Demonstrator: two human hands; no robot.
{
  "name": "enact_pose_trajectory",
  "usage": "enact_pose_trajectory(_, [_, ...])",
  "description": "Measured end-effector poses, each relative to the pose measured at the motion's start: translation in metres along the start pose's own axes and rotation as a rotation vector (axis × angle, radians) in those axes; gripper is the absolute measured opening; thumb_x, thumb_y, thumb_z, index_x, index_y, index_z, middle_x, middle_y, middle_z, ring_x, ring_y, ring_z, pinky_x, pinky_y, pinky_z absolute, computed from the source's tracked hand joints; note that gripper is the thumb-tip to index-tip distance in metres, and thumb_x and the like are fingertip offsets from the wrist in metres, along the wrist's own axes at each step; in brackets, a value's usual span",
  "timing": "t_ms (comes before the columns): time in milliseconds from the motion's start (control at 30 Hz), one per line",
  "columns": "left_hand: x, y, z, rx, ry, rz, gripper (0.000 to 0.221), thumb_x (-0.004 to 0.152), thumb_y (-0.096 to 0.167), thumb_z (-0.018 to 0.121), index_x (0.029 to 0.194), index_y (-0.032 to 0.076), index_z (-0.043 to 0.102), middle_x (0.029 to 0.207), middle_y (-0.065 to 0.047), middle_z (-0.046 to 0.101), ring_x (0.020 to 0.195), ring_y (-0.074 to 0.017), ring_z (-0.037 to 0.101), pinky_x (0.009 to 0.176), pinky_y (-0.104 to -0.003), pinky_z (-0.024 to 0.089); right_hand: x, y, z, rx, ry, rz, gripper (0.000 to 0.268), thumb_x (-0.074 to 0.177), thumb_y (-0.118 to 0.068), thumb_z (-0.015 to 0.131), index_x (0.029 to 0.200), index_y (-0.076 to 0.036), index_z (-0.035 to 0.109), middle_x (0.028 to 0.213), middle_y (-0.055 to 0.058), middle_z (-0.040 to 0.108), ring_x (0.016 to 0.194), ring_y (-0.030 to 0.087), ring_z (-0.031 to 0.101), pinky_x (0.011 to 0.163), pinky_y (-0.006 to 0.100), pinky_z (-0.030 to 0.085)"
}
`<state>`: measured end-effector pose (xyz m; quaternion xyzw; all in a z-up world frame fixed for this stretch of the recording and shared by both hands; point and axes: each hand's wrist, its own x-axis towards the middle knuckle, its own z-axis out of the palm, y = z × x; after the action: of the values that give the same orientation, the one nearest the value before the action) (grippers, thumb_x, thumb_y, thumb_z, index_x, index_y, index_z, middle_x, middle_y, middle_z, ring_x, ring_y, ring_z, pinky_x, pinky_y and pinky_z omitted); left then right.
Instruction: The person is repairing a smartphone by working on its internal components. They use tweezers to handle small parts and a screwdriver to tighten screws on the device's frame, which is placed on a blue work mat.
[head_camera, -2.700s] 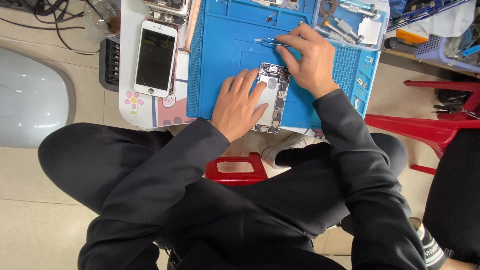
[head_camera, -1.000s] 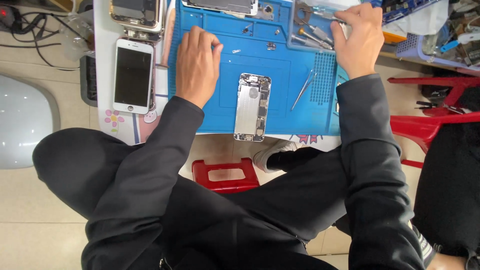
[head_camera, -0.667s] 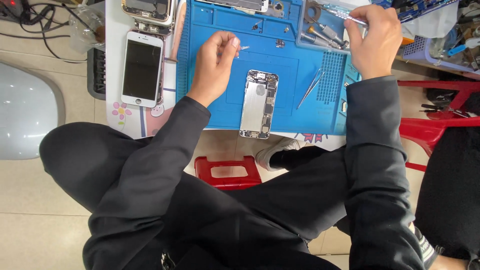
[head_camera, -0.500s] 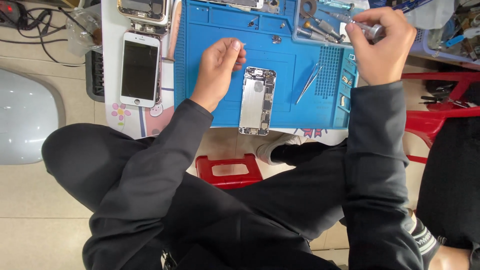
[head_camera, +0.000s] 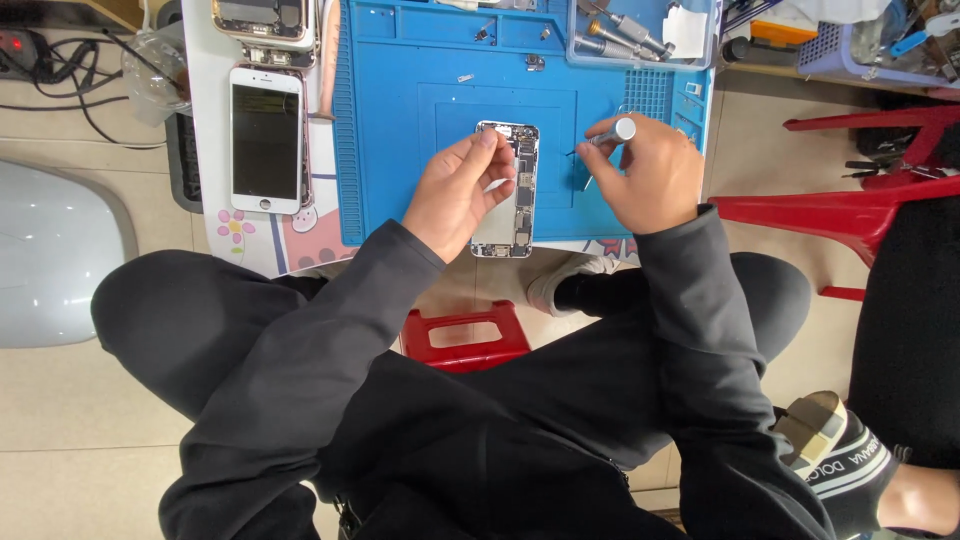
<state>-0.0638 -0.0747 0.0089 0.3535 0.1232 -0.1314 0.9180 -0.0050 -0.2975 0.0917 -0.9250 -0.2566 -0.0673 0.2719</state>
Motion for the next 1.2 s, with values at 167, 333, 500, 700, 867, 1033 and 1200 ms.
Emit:
enact_pose_trajectory(167, [0.002, -0.008, -0.003, -0.028, 0.003, 0.007, 0.025, 0.108, 0.039, 0.064, 0.113, 0.015, 0.068, 0.105, -0.002, 0.069, 0.098, -0.0121, 0.067, 0.096, -0.035, 0.058, -0.005, -0.002, 0.011, 0.237, 0.083, -0.020, 0.007, 0.110, -0.006, 0.065, 0.111, -0.001, 0.070, 0.086, 0.016, 0.077, 0.070, 0.028, 0.074, 0.060, 0.037, 0.058])
enact_pose_trajectory(333, [0.007, -0.015, -0.006, -0.052, 0.002, 0.016, 0.025, 0.109, 0.038, 0.064, 0.113, 0.014, 0.068, 0.107, -0.002, 0.071, 0.100, -0.0133, 0.070, 0.095, -0.035, 0.059, -0.005, -0.032, 0.024, 0.769, 0.244, -0.046, 0.020, 0.112, -0.016, 0.058, 0.110, 0.004, 0.059, 0.093, 0.024, 0.074, 0.085, 0.034, 0.079, 0.067, 0.041, 0.065])
enact_pose_trajectory(500, [0.007, -0.021, -0.009, -0.088, -0.023, 0.012, 0.029, 0.107, 0.038, 0.066, 0.115, 0.011, 0.070, 0.111, -0.005, 0.076, 0.105, -0.0155, 0.073, 0.097, -0.038, 0.062, -0.006, -0.046, 0.041, 0.792, 0.311, -0.080, 0.016, 0.109, -0.011, 0.062, 0.106, 0.005, 0.059, 0.094, 0.021, 0.072, 0.083, 0.034, 0.078, 0.064, 0.039, 0.067])
enact_pose_trajectory(700, [0.007, -0.017, -0.004, -0.109, -0.029, 0.037, 0.030, 0.107, 0.038, 0.066, 0.116, 0.010, 0.071, 0.111, -0.006, 0.077, 0.105, -0.0154, 0.075, 0.096, -0.037, 0.063, -0.005, -0.041, 0.047, 0.822, 0.310, -0.082, 0.016, 0.109, -0.013, 0.060, 0.107, 0.003, 0.056, 0.093, 0.021, 0.070, 0.082, 0.035, 0.078, 0.063, 0.042, 0.067])
enact_pose_trajectory(867, [0.004, -0.014, 0.002, -0.123, -0.049, 0.045, 0.030, 0.108, 0.038, 0.065, 0.115, 0.010, 0.070, 0.110, -0.006, 0.077, 0.105, -0.0152, 0.074, 0.096, -0.039, 0.063, -0.005, -0.039, 0.047, 0.824, 0.285, -0.098, 0.015, 0.109, -0.011, 0.060, 0.108, 0.003, 0.055, 0.094, 0.019, 0.068, 0.083, 0.035, 0.078, 0.063, 0.043, 0.067])
enact_pose_trajectory(1033, [0.002, -0.014, 0.004, -0.163, -0.052, 0.048, 0.026, 0.109, 0.038, 0.063, 0.114, 0.013, 0.067, 0.109, -0.003, 0.074, 0.106, -0.0150, 0.072, 0.096, -0.041, 0.062, -0.008, -0.028, 0.051, 0.818, 0.256, -0.123, 0.014, 0.110, -0.011, 0.059, 0.109, 0.003, 0.054, 0.096, 0.020, 0.068, 0.084, 0.036, 0.078, 0.063, 0.044, 0.067])
enact_pose_trajectory(1200, [0.000, -0.010, 0.011, -0.156, -0.077, 0.044, 0.029, 0.108, 0.041, 0.064, 0.115, 0.013, 0.066, 0.109, -0.002, 0.072, 0.105, -0.0129, 0.071, 0.096, -0.043, 0.062, -0.009, -0.028, 0.051, 0.817, 0.256, -0.148, 0.014, 0.109, -0.010, 0.060, 0.108, 0.003, 0.055, 0.097, 0.020, 0.069, 0.084, 0.035, 0.078, 0.062, 0.044, 0.067])
